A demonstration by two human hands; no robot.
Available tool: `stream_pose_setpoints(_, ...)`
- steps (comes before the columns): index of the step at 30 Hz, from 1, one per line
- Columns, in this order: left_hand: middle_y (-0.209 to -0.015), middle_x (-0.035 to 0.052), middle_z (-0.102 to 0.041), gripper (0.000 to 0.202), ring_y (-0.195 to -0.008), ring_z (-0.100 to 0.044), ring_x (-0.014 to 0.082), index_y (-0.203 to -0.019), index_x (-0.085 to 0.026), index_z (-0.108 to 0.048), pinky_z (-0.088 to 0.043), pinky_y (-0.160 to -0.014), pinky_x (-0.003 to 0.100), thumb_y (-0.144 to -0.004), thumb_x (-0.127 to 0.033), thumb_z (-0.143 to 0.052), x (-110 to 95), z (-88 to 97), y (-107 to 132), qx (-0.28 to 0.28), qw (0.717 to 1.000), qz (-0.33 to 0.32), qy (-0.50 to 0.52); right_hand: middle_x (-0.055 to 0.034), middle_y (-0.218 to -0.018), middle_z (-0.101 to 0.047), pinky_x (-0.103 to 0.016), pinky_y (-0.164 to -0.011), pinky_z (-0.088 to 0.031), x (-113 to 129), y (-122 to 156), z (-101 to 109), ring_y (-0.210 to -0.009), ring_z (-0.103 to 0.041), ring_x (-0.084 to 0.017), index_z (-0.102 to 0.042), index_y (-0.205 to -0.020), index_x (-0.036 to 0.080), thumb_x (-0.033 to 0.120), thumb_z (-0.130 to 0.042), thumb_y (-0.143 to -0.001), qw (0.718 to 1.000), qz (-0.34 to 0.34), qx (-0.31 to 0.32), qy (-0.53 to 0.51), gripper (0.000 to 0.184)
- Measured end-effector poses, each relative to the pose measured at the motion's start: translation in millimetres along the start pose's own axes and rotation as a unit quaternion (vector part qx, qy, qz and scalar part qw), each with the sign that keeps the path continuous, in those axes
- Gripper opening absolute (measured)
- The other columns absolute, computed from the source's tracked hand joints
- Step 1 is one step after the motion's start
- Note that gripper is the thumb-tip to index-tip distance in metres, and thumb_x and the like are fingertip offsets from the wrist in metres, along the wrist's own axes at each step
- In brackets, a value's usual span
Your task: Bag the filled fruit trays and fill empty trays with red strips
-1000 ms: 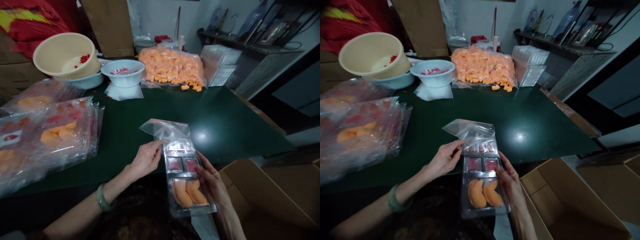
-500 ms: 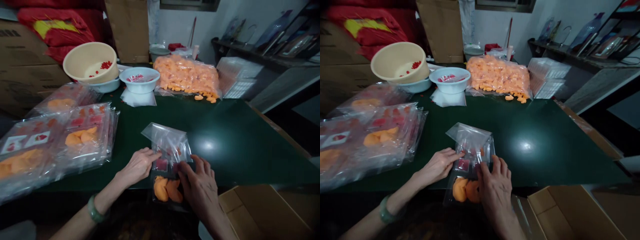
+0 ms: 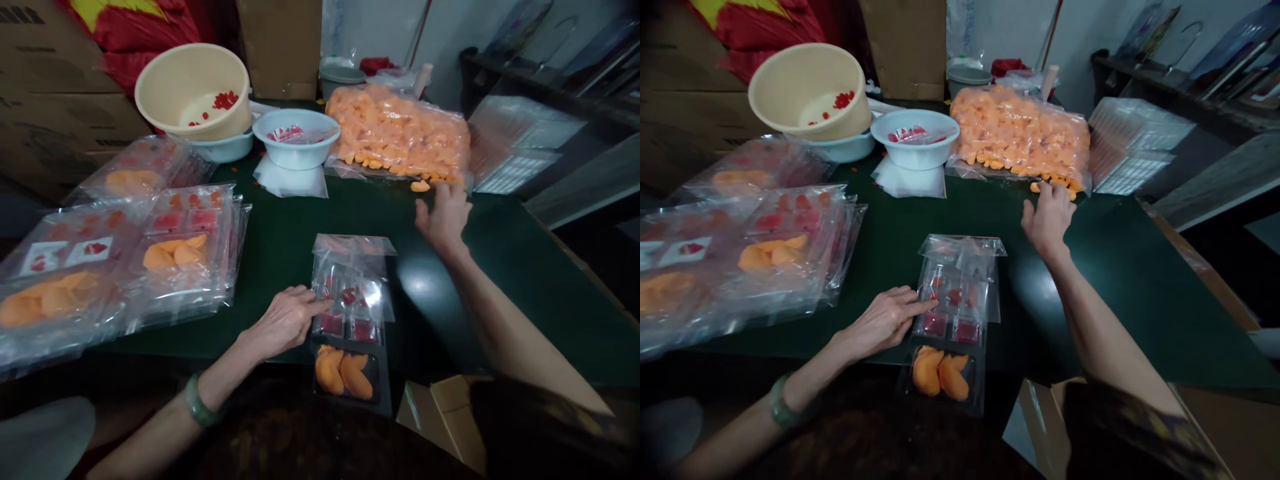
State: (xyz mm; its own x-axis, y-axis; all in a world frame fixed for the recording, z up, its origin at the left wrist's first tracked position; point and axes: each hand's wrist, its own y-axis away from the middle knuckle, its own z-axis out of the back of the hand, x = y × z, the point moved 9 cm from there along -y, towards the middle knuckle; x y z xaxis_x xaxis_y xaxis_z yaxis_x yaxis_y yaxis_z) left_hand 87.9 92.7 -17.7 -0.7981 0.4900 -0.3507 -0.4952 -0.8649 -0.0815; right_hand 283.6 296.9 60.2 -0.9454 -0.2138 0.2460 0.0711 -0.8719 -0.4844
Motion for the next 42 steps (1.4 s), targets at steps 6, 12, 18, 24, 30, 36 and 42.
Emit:
stream_pose_setpoints(6,-0.082,0.0033,-0.057,0.041,-0.077,-0.050,0.0162,-0.116,-0.022,-0.057,-0.044,-0.078,0.032,-0.081,-0.010,-0.038,0.7,1.8,-2.7,-0.001,1.000,-0.002,0.010,-0.0066,-0.086,-0.061,-0.030,-0.064,-0.046,104.6,176.0,42.3,-0.073,-0.056,-0.016,-0.060,-0.090,0.021,0.015,-0.042,-0.085,0.842,0.321,0.286,-0.326,0.019)
stream_pose_setpoints(12,-0.079,0.0028,-0.057,0.041,-0.076,-0.052,0.0148,-0.113,-0.022,-0.059,-0.044,-0.080,0.031,-0.081,-0.009,-0.037,-0.9,2.0,-6.7,0.030,0.999,-0.011,0.011,-0.0145,-0.120,-0.053,-0.043,-0.086,-0.040,112.8,108.8,-43.6,-0.107,-0.050,-0.027,-0.055,-0.113,0.017,0.023,-0.044,-0.086,0.895,0.341,0.266,-0.109,0.030)
stream_pose_setpoints(18,-0.082,0.0030,-0.057,0.041,-0.077,-0.052,0.0146,-0.116,-0.021,-0.057,-0.043,-0.085,0.034,-0.081,-0.011,-0.038,2.2,2.5,-1.3,0.001,1.000,-0.003,0.017,-0.0219,-0.126,-0.047,-0.051,-0.087,-0.037,44.0,18.7,-38.6,-0.115,-0.044,-0.035,-0.047,-0.123,0.010,0.027,-0.046,-0.083,0.982,0.135,0.133,-0.012,0.043)
stream_pose_setpoints(24,-0.088,0.0040,-0.061,0.043,-0.084,-0.055,0.0159,-0.118,-0.021,-0.056,-0.043,-0.088,0.034,-0.080,-0.008,-0.039,3.9,0.2,-6.2,0.030,0.999,0.025,0.033,-0.0154,-0.144,-0.030,-0.058,-0.086,-0.038,65.3,205.4,28.8,-0.132,-0.019,-0.042,-0.025,-0.142,0.027,0.061,-0.061,-0.065,0.847,0.406,0.285,-0.190,0.091)
stream_pose_setpoints(30,-0.089,0.0036,-0.063,0.047,-0.081,-0.057,0.0159,-0.116,-0.021,-0.056,-0.044,-0.077,0.028,-0.076,-0.003,-0.037,-4.1,11.2,-19.2,0.023,0.999,-0.009,0.041,-0.0161,-0.147,-0.023,-0.062,-0.089,-0.034,62.8,250.6,15.9,-0.133,-0.012,-0.044,-0.032,-0.139,0.025,0.055,-0.061,-0.070,0.865,0.363,0.311,-0.152,0.080)
stream_pose_setpoints(36,-0.080,0.0020,-0.062,0.032,-0.077,-0.055,0.0164,-0.103,-0.022,-0.059,-0.041,-0.071,0.027,-0.081,-0.009,-0.038,-22.6,20.4,-25.7,0.047,0.998,-0.041,-0.022,-0.0146,-0.121,-0.051,-0.048,-0.089,-0.043,67.3,225.9,19.7,-0.120,-0.037,-0.031,-0.048,-0.119,0.017,0.024,-0.055,-0.083,0.930,0.271,0.150,-0.199,0.037)
stream_pose_setpoints(42,-0.083,0.0041,-0.061,0.039,-0.076,-0.056,0.0183,-0.117,-0.019,-0.047,-0.042,-0.071,0.029,-0.080,-0.010,-0.041,-16.2,22.4,-24.4,0.045,0.995,0.010,-0.094,-0.0100,-0.089,-0.056,-0.040,-0.067,-0.047,76.1,207.0,17.9,-0.082,-0.050,-0.025,-0.056,-0.093,0.017,0.025,-0.064,-0.075,0.963,0.202,0.110,-0.143,0.021)
